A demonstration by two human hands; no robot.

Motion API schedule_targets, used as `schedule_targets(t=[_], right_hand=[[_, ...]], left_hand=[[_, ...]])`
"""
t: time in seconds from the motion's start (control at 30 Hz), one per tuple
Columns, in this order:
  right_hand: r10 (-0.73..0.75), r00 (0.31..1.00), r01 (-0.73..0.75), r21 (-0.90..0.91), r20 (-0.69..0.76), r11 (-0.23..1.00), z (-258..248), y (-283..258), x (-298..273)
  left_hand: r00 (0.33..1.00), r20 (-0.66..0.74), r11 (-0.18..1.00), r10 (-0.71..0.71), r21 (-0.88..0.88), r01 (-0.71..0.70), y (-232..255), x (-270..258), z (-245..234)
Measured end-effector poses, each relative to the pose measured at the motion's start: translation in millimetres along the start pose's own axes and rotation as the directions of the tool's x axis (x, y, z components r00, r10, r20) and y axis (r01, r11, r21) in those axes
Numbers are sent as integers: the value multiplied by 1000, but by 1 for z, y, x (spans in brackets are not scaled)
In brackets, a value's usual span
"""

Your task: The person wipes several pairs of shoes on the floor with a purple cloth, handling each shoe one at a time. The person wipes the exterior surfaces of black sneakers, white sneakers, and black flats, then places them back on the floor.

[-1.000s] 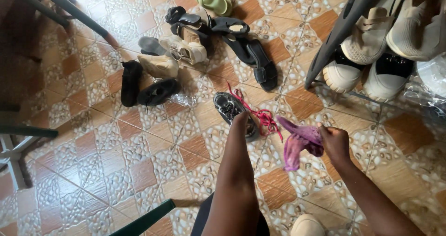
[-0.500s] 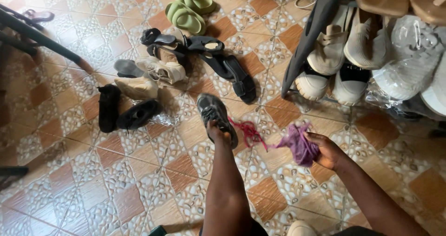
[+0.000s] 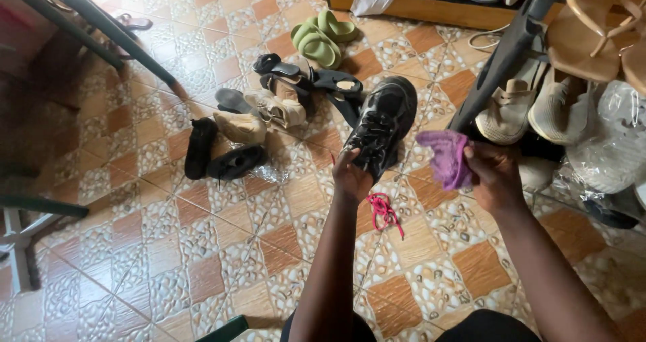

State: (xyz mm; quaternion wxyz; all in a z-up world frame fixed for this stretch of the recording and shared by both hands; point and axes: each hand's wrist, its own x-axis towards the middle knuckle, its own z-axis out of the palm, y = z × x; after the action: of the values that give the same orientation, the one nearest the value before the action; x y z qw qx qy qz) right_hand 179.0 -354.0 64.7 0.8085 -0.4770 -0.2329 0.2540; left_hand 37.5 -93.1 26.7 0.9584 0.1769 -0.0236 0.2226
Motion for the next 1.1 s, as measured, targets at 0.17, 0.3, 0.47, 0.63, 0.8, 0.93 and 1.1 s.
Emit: schedule_targets(t=[0.17,0.3,0.47,0.63,0.8,0.93,1.1], right_hand=[[-240,964,245,-38,114,969,69,-13,39],[-433,644,718,-694,630,57,155,-36,70],[-378,808,502,-864,453,37,166,27,119],[-471,880,110,-991,61,77,186,57,155],[-412,911,171,-922,13,348,166,148,152],[-207,976,-17,-972,-67,234,180,171,91],[24,937,-348,-937,-348,35,213,124,58]], left_hand=[[997,-71,1000,12,-21,-14,6,-18,22],[982,-82,982,-171,-97,162,-11,-13,-22],[986,-154,998,-57,10,60,-22,-20,-2],[992,-127,999,-23,42,28,-7,-9,12],[989,-145,974,26,-220,-58,4,-9,17],[991,-116,942,64,-321,-99,2,7,-51],[989,10,947,146,-292,-137,-2,19,-74]])
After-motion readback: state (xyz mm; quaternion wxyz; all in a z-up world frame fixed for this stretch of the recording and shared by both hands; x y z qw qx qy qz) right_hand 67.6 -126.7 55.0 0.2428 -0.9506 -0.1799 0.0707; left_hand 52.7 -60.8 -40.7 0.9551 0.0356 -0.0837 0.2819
